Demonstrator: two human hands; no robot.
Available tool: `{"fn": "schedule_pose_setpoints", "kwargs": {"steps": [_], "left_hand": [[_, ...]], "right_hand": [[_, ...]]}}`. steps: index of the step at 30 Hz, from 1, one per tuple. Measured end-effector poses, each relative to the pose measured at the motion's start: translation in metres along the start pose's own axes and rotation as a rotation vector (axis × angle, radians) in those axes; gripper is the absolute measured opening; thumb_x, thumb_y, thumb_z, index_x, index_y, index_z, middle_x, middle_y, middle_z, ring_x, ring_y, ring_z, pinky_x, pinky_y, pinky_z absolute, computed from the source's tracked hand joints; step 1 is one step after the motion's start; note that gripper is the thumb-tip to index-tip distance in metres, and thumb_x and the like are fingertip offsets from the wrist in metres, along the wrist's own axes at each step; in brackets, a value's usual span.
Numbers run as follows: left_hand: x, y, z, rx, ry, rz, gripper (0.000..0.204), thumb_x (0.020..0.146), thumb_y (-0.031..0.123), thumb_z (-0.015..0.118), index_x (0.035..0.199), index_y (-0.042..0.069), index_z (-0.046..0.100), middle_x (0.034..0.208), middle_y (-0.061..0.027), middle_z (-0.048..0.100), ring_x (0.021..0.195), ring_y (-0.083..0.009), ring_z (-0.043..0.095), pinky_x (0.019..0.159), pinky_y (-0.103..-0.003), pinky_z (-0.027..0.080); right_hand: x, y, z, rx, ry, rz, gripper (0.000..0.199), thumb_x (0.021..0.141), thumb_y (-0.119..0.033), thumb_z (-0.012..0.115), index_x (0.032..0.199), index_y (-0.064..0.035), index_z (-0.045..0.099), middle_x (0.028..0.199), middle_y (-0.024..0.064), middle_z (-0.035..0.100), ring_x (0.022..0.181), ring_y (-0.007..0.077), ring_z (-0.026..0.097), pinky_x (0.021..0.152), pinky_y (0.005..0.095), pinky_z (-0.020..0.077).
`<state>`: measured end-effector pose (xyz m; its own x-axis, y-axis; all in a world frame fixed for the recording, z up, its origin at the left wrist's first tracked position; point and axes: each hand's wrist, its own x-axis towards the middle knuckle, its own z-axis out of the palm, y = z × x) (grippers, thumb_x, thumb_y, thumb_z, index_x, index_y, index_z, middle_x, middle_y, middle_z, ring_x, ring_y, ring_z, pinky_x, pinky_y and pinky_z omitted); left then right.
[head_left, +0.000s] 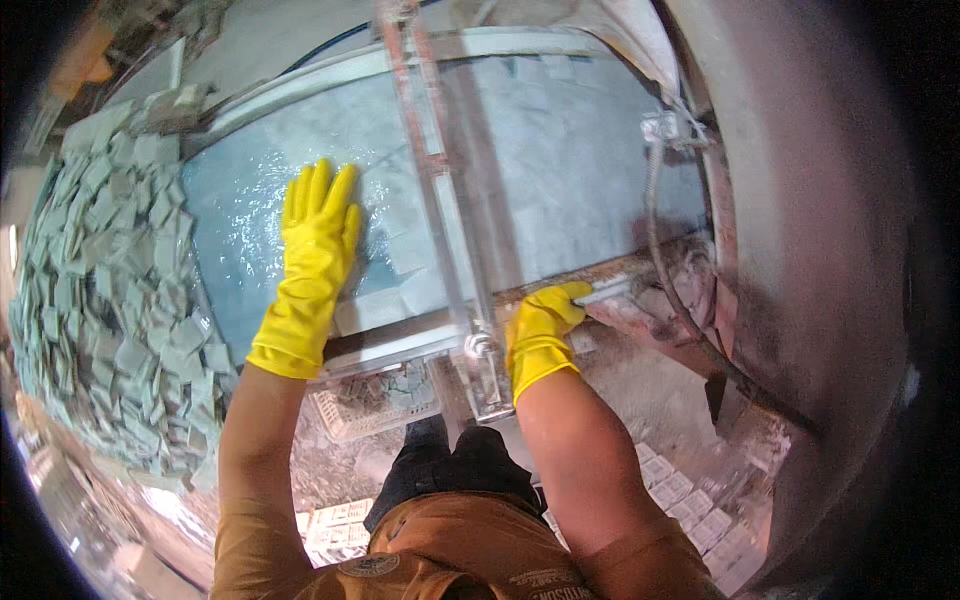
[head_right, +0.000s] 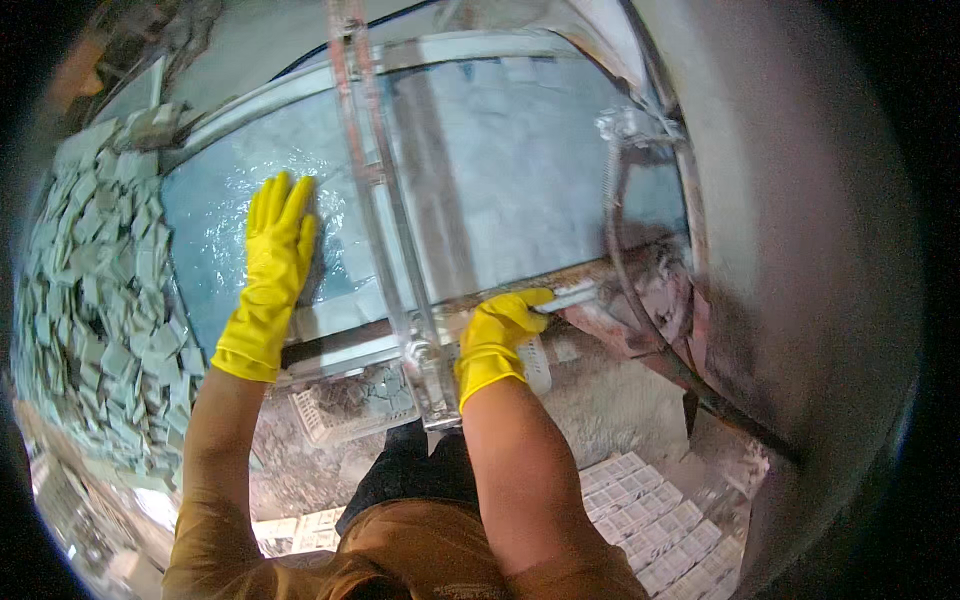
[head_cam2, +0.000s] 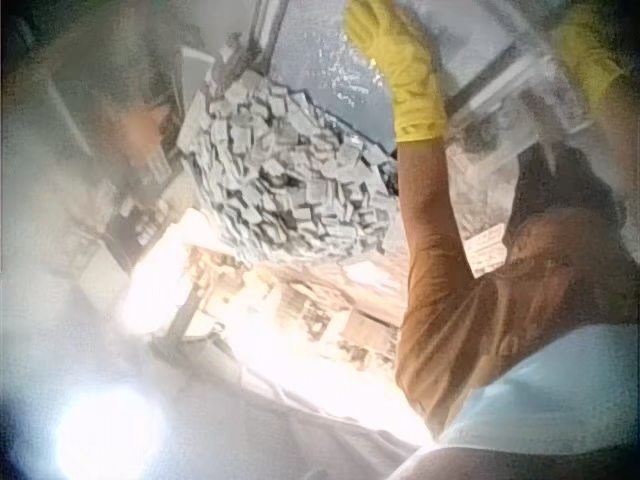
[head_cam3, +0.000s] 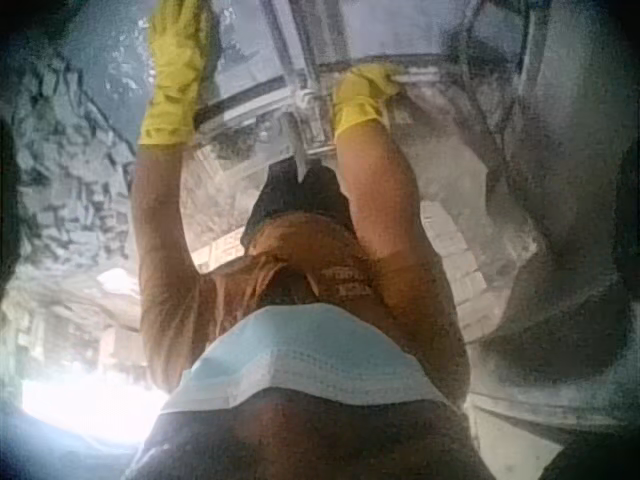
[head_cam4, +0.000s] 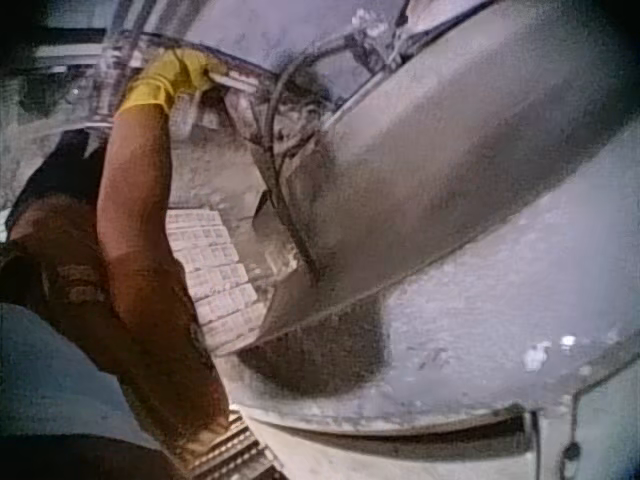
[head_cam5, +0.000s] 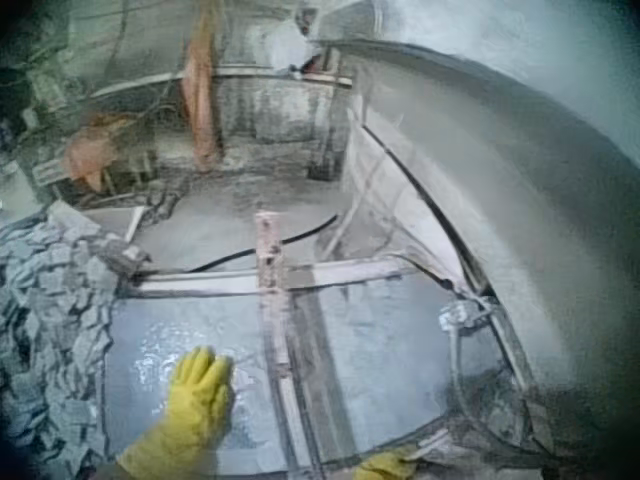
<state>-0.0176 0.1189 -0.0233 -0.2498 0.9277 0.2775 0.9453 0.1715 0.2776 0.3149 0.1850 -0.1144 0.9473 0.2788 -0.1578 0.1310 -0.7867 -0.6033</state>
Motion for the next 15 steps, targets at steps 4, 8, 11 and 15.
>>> {"fn": "schedule_pose_setpoints", "kwargs": {"steps": [4,8,11,15], "left_hand": [[0.008,0.007,0.001,-0.033,-0.021,0.021,0.061,0.102,0.028,0.072,0.158,0.008,0.056,0.161,-0.0287,0.051,0.149,-0.0526,0.045,0.127,-0.061,0.031],[-0.026,0.034,0.006,0.026,0.071,-0.127,0.075,0.100,0.033,0.075,0.163,0.005,0.047,0.162,-0.0347,0.046,0.149,-0.0559,0.042,0.127,-0.064,0.028],[-0.065,0.058,-0.003,0.018,-0.053,-0.200,0.081,0.099,0.034,0.075,0.167,0.005,0.041,0.164,-0.0376,0.040,0.151,-0.0577,0.038,0.128,-0.067,0.023],[-0.052,0.104,0.014,-0.011,-0.044,-0.343,0.080,0.100,0.034,0.074,0.167,0.008,0.041,0.168,-0.0345,0.037,0.155,-0.0569,0.032,0.129,-0.069,0.015]], "right_hand": [[-0.010,-0.002,-0.007,0.163,-0.033,-0.073,0.050,0.108,-0.044,0.063,0.114,0.0048,0.073,0.108,0.0293,0.078,0.097,0.0445,0.077,0.075,0.0435,0.0618],[-0.010,-0.005,-0.003,0.075,0.059,-0.058,0.049,0.109,-0.042,0.062,0.113,0.0048,0.073,0.108,0.0291,0.078,0.095,0.0442,0.077,0.075,0.0433,0.0617],[-0.014,0.004,0.001,0.156,0.014,-0.029,0.043,0.110,-0.037,0.062,0.118,0.0045,0.071,0.115,0.0272,0.078,0.098,0.0406,0.077,0.077,0.0422,0.0617],[0.026,0.054,0.027,0.059,0.027,-0.209,0.041,0.110,-0.034,0.061,0.127,0.0031,0.068,0.122,0.0252,0.077,0.106,0.0377,0.076,0.082,0.0400,0.0622]]}}
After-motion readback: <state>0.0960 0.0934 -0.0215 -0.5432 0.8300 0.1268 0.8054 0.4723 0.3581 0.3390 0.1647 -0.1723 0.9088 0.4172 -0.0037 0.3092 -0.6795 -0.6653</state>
